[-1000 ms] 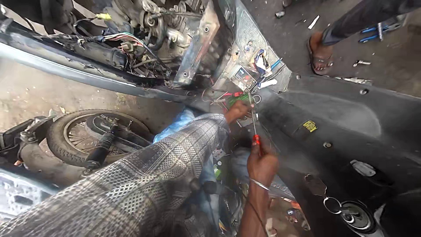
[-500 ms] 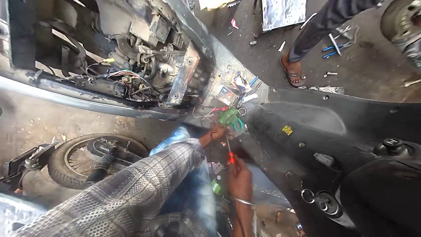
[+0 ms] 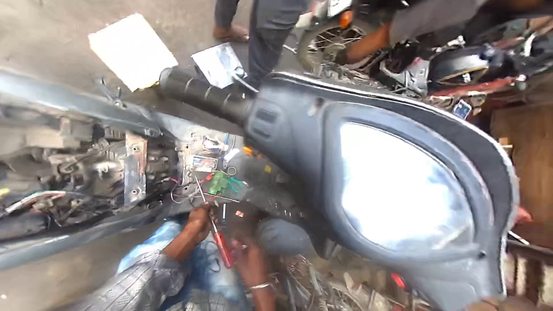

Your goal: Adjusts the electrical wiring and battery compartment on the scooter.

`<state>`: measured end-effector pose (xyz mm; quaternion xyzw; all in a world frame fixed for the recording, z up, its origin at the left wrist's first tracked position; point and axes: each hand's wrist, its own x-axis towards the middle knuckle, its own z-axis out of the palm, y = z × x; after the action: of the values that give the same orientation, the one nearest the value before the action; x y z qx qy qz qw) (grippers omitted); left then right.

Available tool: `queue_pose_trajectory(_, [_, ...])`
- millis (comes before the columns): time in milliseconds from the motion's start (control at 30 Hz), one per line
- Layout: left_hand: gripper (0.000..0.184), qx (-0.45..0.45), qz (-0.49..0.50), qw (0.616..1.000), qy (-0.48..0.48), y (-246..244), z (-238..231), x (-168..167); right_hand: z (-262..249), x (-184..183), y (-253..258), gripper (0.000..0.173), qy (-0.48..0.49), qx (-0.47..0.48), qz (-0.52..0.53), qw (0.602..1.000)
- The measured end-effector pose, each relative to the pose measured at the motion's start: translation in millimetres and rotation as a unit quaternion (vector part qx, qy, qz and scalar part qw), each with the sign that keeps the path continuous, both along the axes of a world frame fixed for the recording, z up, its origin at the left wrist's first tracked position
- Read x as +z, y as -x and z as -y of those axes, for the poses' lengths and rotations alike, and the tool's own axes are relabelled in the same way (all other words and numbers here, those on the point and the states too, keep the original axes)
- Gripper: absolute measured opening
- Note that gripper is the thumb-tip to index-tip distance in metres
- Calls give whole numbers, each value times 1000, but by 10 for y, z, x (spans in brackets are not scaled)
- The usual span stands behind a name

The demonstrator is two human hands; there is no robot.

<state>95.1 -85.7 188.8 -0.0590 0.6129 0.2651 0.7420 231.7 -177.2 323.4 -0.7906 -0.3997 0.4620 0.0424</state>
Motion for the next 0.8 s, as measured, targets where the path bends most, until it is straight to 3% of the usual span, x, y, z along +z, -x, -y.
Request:
queue_pose_trajectory(100, [22,80,-28,996,-18,247,-228,304,-62,283,-268,34,-137,-162,122,970])
queue_pose_trajectory(167, [26,109,-26,993,-31,498,-369,474,-195,432,-504,38,-161,-210,197,944])
queue_pose_trajectory(267, [29,136,-26,988,-67,976,-574,626,-513,588,-695,45,-104,-178,241,949])
queue_pose_trajectory(367, [20,162,-62,982,-80,1463,-711,869,-786,672,-692,45,-7,-126,263,957])
queue_pose_trajectory(467, [25,181,-73,973,-121,1964,-736,1110,-831,683,-632,43,-8,-155,271,950])
queue_pose_trajectory(633, [32,236,-65,952,-185,2597,-455,1467,-733,543,-516,62,-24,-201,286,937])
queue_pose_trajectory(800, [42,306,-67,931,-185,3098,-29,1385,-838,463,-439,53,11,-218,292,931])
